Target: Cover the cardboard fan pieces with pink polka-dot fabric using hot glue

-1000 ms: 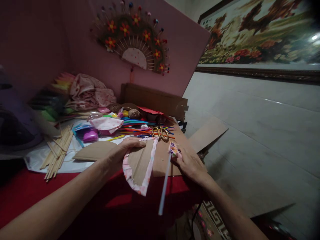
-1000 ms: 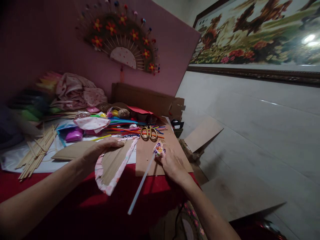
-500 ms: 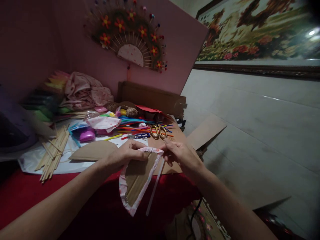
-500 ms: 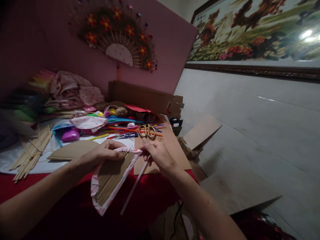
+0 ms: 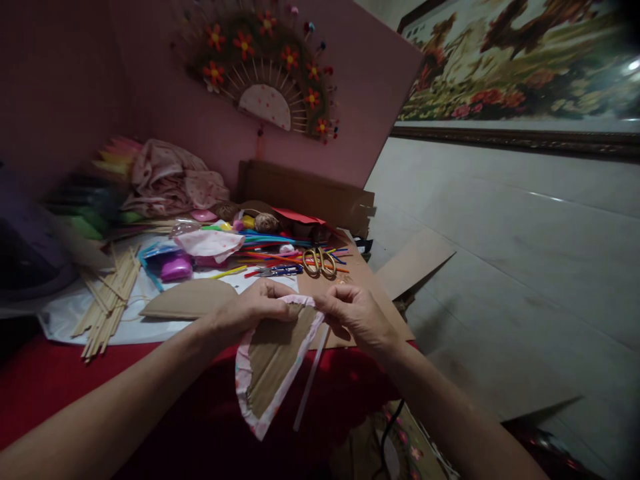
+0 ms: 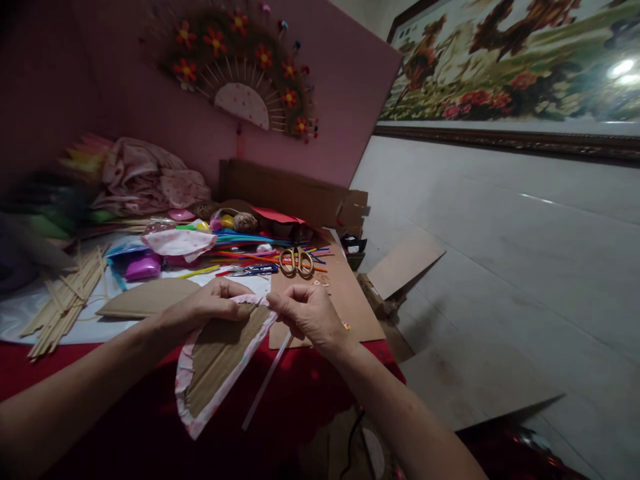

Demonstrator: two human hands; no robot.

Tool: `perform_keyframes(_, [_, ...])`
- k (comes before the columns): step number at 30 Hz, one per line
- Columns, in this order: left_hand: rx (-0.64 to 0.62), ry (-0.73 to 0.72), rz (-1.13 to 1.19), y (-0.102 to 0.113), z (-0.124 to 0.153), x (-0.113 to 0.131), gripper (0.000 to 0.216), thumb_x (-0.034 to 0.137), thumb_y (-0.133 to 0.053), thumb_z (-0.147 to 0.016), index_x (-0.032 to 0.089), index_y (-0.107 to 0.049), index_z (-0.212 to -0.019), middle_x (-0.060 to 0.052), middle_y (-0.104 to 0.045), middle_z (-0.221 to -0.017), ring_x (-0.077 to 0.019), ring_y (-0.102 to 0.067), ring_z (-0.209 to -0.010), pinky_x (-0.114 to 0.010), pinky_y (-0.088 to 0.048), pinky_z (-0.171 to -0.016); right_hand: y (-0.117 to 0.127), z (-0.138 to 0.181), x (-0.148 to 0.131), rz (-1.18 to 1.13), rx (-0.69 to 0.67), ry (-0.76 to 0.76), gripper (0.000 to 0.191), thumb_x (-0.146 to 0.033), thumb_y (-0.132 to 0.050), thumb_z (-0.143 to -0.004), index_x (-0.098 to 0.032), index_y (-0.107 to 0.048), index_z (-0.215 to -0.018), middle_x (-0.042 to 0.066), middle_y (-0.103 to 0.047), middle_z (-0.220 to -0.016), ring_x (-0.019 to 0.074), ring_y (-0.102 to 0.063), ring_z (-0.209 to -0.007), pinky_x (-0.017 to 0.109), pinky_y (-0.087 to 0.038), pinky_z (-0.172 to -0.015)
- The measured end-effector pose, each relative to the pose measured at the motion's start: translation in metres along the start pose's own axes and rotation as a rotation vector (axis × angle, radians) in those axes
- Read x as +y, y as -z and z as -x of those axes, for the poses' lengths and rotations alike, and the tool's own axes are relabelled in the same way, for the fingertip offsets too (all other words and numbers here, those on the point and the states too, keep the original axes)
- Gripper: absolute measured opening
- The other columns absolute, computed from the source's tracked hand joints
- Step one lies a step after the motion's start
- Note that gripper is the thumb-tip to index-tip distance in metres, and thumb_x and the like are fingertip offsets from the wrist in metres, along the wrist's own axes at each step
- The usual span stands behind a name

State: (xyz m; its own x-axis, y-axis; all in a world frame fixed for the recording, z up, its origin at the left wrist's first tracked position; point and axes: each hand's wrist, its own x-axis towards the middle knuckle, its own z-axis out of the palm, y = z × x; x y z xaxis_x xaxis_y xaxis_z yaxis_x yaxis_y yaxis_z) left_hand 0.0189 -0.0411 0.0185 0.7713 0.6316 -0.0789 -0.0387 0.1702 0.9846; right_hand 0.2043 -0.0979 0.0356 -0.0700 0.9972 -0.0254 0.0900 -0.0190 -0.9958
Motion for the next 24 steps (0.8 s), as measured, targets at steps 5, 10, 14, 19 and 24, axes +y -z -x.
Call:
perform_keyframes(5, [-0.004, 0.003, -0.043, 0.001, -0.001, 0.000, 0.011, 0.023, -0.062, -0.063, 0.012, -0.059, -0.062, 0.002, -0.045, -0.052, -0.0066, -0.036, -0.045, -0.021, -0.022, -0.044, 0.000, 0.001, 0.007, 0.085, 0.065, 0.075, 0.038, -0.050, -0.073, -0.064, -0.016, -0.058, -0.057, -0.007, -0.043, -0.042, 0.0033, -0.031, -0.033, 0.018, -0.019, -0.031])
perform_keyframes(10, [0.005, 0.028, -0.022, 0.000, -0.003, -0.001, 0.012, 0.024, -0.061, -0.062, 0.013, -0.061, -0.065, 0.001, -0.049, -0.055, -0.0076, -0.039, -0.045, -0.021, -0.024, -0.045, 0.006, 0.000, 0.010, 0.011, 0.024, 0.055, 0.049, -0.063, -0.061, -0.069, -0.016, -0.058, -0.060, -0.006, -0.042, -0.042, 0.0039, -0.031, -0.033, 0.018, -0.023, -0.031])
perform_keyframes(14, [-0.002, 0.023, -0.088, 0.001, -0.004, 0.000, 0.013, 0.025, -0.062, -0.060, 0.014, -0.056, -0.058, 0.002, -0.045, -0.052, -0.0075, -0.036, -0.045, -0.022, -0.023, -0.045, 0.005, -0.003, 0.004, 0.026, -0.047, -0.018, 0.046, -0.059, -0.063, -0.071, -0.016, -0.054, -0.056, -0.007, -0.041, -0.042, 0.0037, -0.030, -0.033, 0.017, -0.021, -0.030])
perform_keyframes(19, [-0.028, 0.010, -0.167, 0.002, -0.006, -0.002, 0.013, 0.024, -0.060, -0.061, 0.014, -0.053, -0.056, 0.004, -0.038, -0.051, -0.0070, -0.030, -0.046, -0.023, -0.020, -0.045, -0.002, -0.002, -0.005, 0.112, -0.031, -0.084, 0.041, -0.048, -0.076, -0.061, -0.016, -0.052, -0.052, -0.008, -0.041, -0.041, 0.0026, -0.027, -0.035, 0.017, -0.017, -0.033])
perform_keyframes(24, [-0.003, 0.021, -0.112, -0.001, -0.005, -0.004, 0.013, 0.024, -0.061, -0.062, 0.014, -0.056, -0.057, 0.004, -0.041, -0.050, -0.0065, -0.032, -0.045, -0.022, -0.021, -0.044, -0.001, -0.004, -0.005, 0.177, -0.023, -0.016, 0.046, -0.056, -0.075, -0.056, -0.016, -0.052, -0.051, -0.005, -0.048, -0.045, 0.0044, -0.036, -0.040, 0.017, -0.022, -0.036])
